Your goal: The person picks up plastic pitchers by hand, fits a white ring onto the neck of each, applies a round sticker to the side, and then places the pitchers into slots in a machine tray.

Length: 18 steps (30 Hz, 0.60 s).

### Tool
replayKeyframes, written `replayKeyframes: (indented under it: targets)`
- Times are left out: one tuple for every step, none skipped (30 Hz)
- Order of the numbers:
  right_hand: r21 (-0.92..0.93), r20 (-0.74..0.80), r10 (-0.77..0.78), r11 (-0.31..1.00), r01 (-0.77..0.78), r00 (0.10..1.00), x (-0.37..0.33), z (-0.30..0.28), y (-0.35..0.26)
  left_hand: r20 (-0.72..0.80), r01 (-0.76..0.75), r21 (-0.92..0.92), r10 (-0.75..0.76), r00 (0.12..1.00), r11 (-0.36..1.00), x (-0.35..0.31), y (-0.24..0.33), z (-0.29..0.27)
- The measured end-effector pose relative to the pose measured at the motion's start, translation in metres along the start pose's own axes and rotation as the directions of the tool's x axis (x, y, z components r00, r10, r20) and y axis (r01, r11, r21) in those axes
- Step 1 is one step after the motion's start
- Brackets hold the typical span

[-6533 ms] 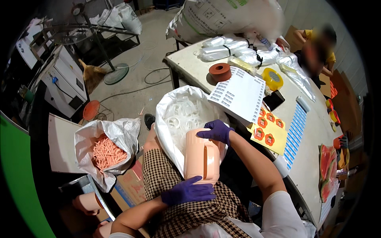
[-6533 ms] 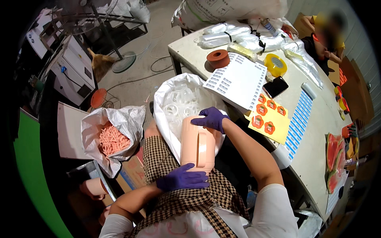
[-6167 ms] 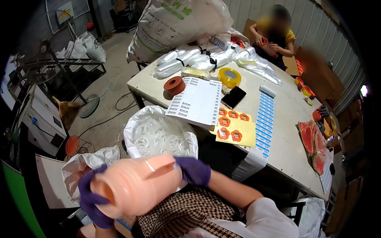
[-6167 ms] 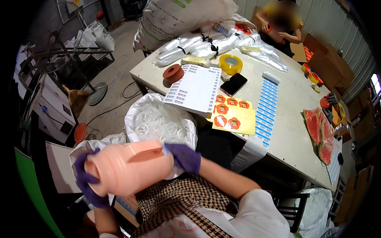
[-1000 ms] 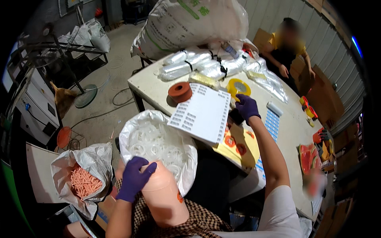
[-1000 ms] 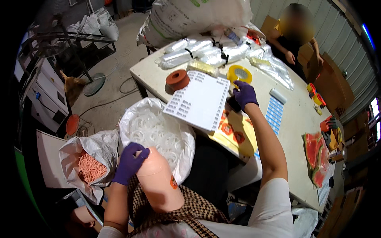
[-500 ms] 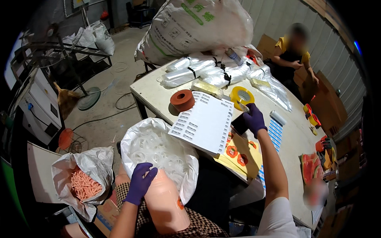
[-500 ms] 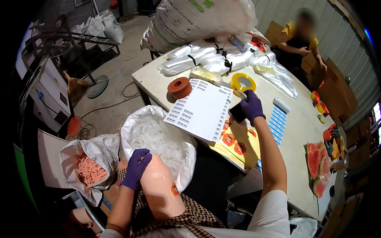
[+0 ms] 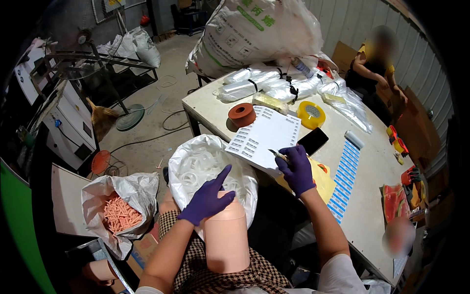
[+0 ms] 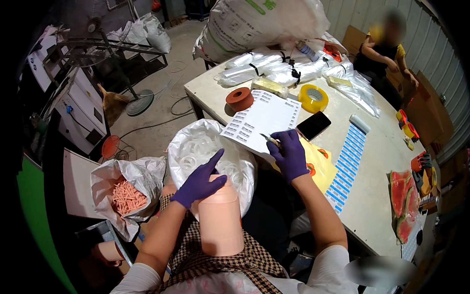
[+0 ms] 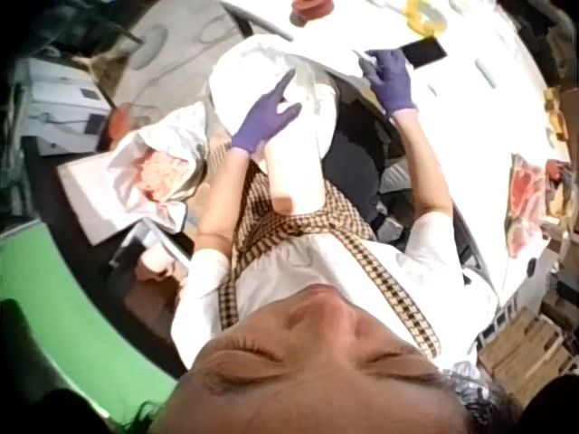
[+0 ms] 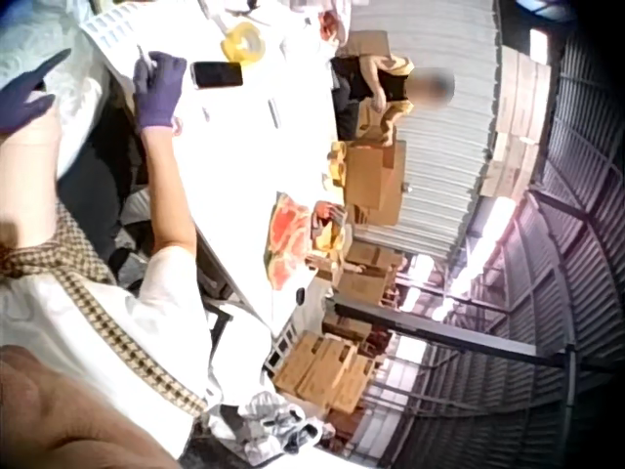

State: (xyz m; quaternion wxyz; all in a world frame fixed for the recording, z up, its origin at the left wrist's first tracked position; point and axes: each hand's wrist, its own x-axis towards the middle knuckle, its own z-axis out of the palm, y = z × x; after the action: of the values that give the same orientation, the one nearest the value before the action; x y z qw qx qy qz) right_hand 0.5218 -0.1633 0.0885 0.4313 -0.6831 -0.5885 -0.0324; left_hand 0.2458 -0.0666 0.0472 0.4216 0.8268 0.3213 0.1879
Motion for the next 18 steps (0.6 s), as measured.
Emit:
replayKeyframes:
  targets:
    - [0.002,0.0,0.001,1.0,-0.001,1.0,0.005,0.005,0.003,0.142,0.014,-0.015,-0.011,0.99,1.0,0.009,0.005,-0.006]
    - [-0.002,0.026,-0.077,0.997,0.077,0.997,0.013,0.015,0.009,0.177,-0.013,0.054,0.004,0.984,0.998,0.017,0.007,-0.007]
    - [-0.015,0.054,-0.152,0.988,0.153,0.987,0.017,0.022,0.017,0.176,-0.014,0.048,0.005,0.984,0.999,0.027,0.008,-0.002]
    - [-0.079,0.095,-0.123,0.988,0.131,0.988,0.018,0.03,0.023,0.158,-0.058,0.163,0.032,0.987,0.985,0.036,0.009,0.004]
    - [-0.078,0.098,-0.128,0.988,0.136,0.987,0.021,0.033,0.02,0.139,-0.094,0.28,0.056,0.989,0.955,0.045,0.01,0.007]
    - [-0.105,0.141,-0.071,0.991,0.086,0.987,0.023,0.034,0.016,0.111,-0.107,0.417,0.066,0.992,0.903,0.051,0.021,0.005]
    - [-0.136,0.182,-0.011,0.99,0.037,0.983,0.025,0.036,0.014,0.11,-0.109,0.413,0.069,0.991,0.904,0.062,0.025,0.006]
    - [-0.125,0.241,0.049,0.992,-0.019,0.969,0.028,0.038,0.017,0.059,-0.1,0.385,0.083,0.995,0.918,0.069,0.027,0.007]
    - [-0.124,0.248,0.048,0.992,-0.017,0.968,0.028,0.04,0.017,0.007,-0.092,0.355,0.095,0.995,0.93,0.074,0.028,0.009]
    - [-0.151,0.26,0.043,0.988,-0.004,0.965,0.028,0.043,0.016,0.007,-0.153,0.419,0.165,0.986,0.895,0.08,0.014,0.019]
    - [-0.185,0.272,0.045,0.983,0.006,0.961,0.027,0.043,0.018,0.009,-0.152,0.412,0.163,0.987,0.898,0.082,0.015,0.027]
    - [-0.19,0.277,0.049,0.982,0.005,0.96,0.025,0.045,0.022,0.062,-0.098,0.418,0.08,0.995,0.903,0.083,0.016,0.035]
    - [-0.234,0.294,0.036,0.972,0.036,0.955,0.023,0.049,0.026,0.115,-0.046,0.426,-0.004,0.993,0.903,0.083,0.016,0.043]
    - [-0.275,0.308,0.028,0.96,0.06,0.951,0.022,0.052,0.026,0.105,-0.04,0.381,0.0,0.994,0.924,0.08,0.015,0.05]
    - [-0.275,0.308,0.037,0.96,0.052,0.951,0.024,0.054,0.026,0.113,-0.041,0.38,-0.002,0.994,0.924,0.081,0.012,0.052]
    - [-0.317,0.294,0.013,0.945,0.085,0.956,0.027,0.055,0.025,0.106,-0.034,0.361,-0.005,0.994,0.932,0.082,0.009,0.054]
    - [-0.358,0.289,0.002,0.928,0.106,0.957,0.026,0.056,0.023,0.11,-0.022,0.338,-0.016,0.994,0.941,0.078,0.007,0.057]
    - [-0.343,0.289,-0.005,0.933,0.109,0.957,0.03,0.058,0.022,0.11,0.007,0.321,-0.045,0.993,0.947,0.079,0.009,0.054]
